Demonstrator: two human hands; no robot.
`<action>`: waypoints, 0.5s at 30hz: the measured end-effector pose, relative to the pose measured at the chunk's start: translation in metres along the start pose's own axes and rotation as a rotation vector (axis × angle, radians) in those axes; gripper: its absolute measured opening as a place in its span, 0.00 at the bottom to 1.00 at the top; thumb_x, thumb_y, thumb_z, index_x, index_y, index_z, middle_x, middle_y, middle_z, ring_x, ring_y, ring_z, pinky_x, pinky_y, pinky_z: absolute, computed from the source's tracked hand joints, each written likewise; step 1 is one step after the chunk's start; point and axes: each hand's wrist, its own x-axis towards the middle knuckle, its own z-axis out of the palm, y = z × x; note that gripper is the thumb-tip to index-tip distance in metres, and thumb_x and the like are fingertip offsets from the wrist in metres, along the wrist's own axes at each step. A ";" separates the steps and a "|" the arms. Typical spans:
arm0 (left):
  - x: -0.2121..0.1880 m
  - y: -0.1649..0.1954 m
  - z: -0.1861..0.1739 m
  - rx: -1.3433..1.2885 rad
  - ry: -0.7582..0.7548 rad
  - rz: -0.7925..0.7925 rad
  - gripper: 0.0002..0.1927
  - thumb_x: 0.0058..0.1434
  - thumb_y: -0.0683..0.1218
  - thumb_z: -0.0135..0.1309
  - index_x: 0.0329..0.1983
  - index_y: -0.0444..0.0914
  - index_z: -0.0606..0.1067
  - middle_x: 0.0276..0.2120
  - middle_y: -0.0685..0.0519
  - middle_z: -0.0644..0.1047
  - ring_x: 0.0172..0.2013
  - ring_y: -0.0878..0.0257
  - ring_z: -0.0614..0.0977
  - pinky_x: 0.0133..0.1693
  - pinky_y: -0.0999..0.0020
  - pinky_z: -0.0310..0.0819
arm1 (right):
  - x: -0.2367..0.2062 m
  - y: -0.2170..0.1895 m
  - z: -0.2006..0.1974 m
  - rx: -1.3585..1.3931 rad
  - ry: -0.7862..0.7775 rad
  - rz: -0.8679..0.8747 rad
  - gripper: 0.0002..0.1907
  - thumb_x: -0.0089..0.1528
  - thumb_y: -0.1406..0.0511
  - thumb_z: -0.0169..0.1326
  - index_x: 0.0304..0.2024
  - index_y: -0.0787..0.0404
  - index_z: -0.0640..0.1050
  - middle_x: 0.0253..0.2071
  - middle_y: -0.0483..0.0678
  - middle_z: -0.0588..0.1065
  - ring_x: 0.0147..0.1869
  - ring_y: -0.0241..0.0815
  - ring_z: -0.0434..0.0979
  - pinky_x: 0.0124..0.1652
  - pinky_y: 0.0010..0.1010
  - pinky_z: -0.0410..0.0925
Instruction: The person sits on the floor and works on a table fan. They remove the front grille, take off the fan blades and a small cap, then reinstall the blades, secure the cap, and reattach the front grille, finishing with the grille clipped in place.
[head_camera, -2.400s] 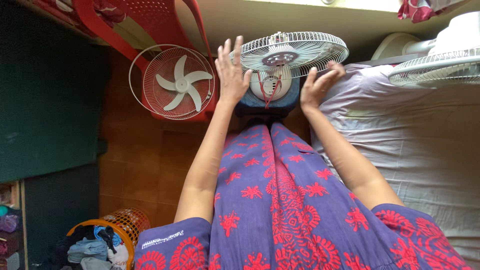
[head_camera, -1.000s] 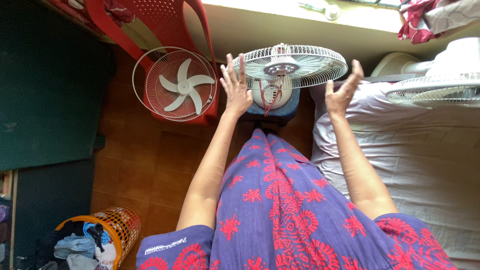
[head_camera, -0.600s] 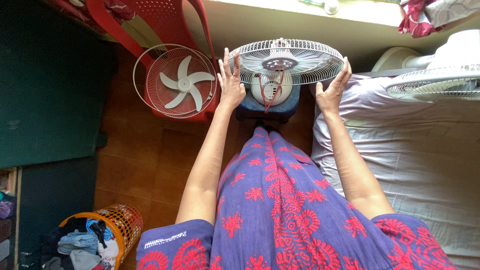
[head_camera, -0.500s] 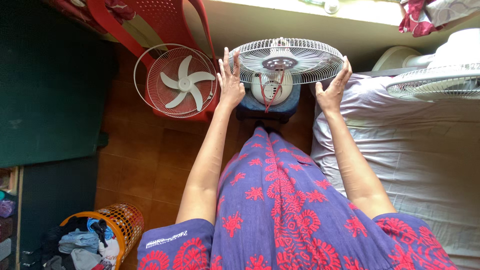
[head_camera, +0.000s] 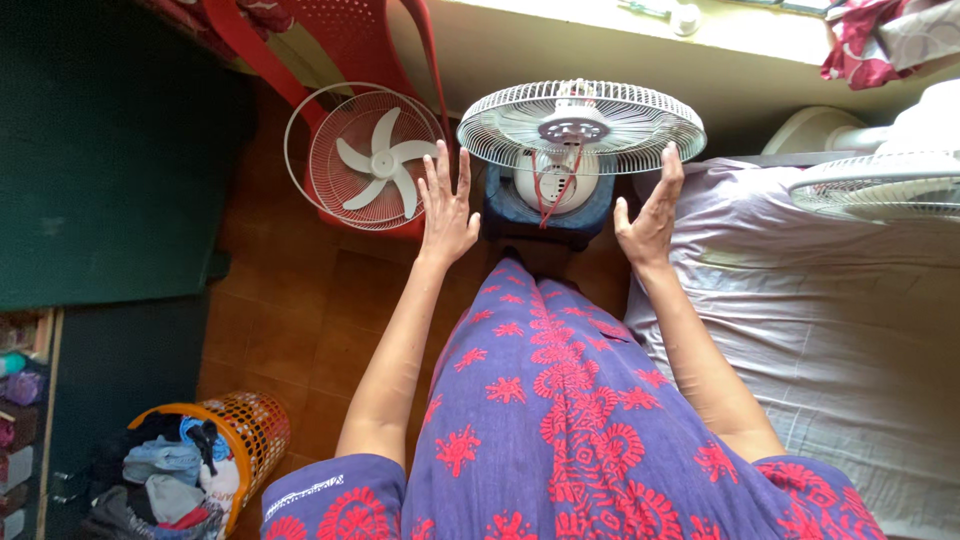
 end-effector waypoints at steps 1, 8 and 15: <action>-0.005 0.000 0.000 0.016 -0.001 0.004 0.65 0.49 0.41 0.65 0.81 0.48 0.34 0.78 0.39 0.35 0.75 0.29 0.41 0.69 0.28 0.43 | -0.002 -0.002 0.001 -0.014 -0.022 -0.019 0.50 0.57 0.74 0.61 0.77 0.66 0.49 0.78 0.64 0.52 0.83 0.62 0.50 0.79 0.46 0.49; -0.013 -0.001 0.005 -0.018 -0.031 -0.025 0.64 0.50 0.41 0.65 0.80 0.49 0.35 0.77 0.38 0.35 0.75 0.29 0.41 0.69 0.29 0.42 | -0.002 -0.008 0.010 0.038 -0.169 -0.048 0.46 0.58 0.75 0.59 0.75 0.66 0.53 0.76 0.63 0.56 0.82 0.63 0.54 0.78 0.44 0.52; -0.018 -0.022 0.033 -0.058 -0.082 -0.112 0.56 0.56 0.41 0.63 0.80 0.46 0.42 0.77 0.39 0.37 0.75 0.33 0.42 0.70 0.32 0.44 | -0.005 -0.010 0.011 0.034 -0.276 -0.034 0.40 0.59 0.75 0.57 0.72 0.67 0.57 0.74 0.63 0.58 0.80 0.63 0.56 0.76 0.44 0.54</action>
